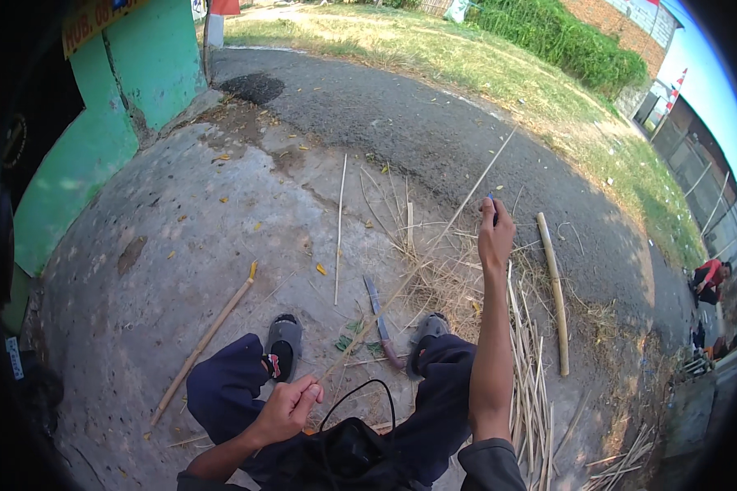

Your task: The person whittles thin bamboo sticks with a small utility knife, shaving down the ends and sides to sharpen or smooth them.

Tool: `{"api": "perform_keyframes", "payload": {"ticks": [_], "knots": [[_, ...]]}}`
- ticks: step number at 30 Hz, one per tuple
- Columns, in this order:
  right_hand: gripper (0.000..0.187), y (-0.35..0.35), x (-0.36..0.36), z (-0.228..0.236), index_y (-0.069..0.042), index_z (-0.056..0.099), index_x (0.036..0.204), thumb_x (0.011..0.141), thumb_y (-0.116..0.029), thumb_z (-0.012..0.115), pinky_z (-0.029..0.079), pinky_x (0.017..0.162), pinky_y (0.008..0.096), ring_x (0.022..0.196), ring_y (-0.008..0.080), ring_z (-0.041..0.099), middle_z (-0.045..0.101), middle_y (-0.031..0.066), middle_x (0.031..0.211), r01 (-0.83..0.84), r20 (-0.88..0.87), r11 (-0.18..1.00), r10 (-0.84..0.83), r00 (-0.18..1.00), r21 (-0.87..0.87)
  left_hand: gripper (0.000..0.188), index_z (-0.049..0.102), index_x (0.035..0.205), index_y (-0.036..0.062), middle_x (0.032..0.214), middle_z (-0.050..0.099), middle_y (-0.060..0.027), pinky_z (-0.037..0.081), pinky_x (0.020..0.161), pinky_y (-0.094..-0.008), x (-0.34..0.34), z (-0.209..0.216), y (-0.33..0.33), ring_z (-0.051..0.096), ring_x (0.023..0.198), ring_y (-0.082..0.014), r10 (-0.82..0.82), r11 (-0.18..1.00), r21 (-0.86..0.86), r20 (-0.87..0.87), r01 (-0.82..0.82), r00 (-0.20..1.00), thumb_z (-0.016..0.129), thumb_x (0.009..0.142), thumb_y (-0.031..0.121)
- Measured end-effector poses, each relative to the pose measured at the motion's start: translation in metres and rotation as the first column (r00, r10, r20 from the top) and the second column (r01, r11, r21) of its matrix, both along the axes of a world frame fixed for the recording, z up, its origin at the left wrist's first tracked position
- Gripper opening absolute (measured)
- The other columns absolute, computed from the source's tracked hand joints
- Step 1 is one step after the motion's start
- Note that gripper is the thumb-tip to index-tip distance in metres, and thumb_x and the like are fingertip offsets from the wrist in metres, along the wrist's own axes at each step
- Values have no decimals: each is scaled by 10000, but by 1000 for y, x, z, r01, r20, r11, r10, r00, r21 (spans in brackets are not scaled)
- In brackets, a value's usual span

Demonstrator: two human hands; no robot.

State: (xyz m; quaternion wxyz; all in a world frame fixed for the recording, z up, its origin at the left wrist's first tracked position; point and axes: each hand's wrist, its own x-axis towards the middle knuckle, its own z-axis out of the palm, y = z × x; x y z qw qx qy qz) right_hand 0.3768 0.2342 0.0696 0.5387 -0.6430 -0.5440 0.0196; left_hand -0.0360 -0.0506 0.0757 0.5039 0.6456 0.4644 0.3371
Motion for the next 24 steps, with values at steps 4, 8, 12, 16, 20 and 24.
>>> {"api": "perform_keyframes", "payload": {"ticks": [4,8,12,16,20,24], "knots": [[569,-3,82,-53,-13,725,1166,1077,-551,563,314,470,287,504,81,424,591,4,742,-227,-491,793,-103,865,-566,254,621,945,7,600,482,-30,368,535,-306,-41,-13,-23,466,541,-91,30,994,-104,-50,-35,998,499,1105,162],[665,-35,-42,-21,-4,586,1401,1059,-574,600,234,428,204,485,1,318,656,14,889,-689,-907,714,197,371,-127,264,629,991,20,638,481,1,369,528,-295,-49,-12,-14,446,546,-68,152,956,-258,35,-138,988,478,1123,190],[482,-99,-144,28,19,596,1403,1089,-346,633,263,457,199,508,-10,321,744,147,1184,-856,-880,517,410,239,9,262,560,1065,26,659,353,71,317,451,-248,-20,-4,16,334,505,-31,78,918,-387,376,80,923,432,1163,233],[255,-111,-163,19,-4,691,1199,1038,-199,724,268,463,221,508,10,383,764,125,977,-777,-844,629,438,310,42,264,558,1084,19,669,395,58,322,451,-251,2,3,41,353,508,-38,-48,882,-414,398,226,916,419,1165,228],[251,-103,-148,28,-9,713,1156,1057,-240,701,264,464,215,500,14,383,759,95,889,-696,-773,718,437,460,-8,270,608,1107,13,690,437,45,363,517,-264,22,14,66,404,567,-52,-140,948,-253,211,193,967,444,1157,221],[390,-103,-138,54,11,663,1314,1125,-315,560,251,465,205,509,-13,352,757,70,902,-595,-676,804,433,596,-10,295,654,1076,-4,694,443,39,366,568,-268,46,9,90,407,621,-45,-68,996,-45,178,77,982,477,1150,221]]}}
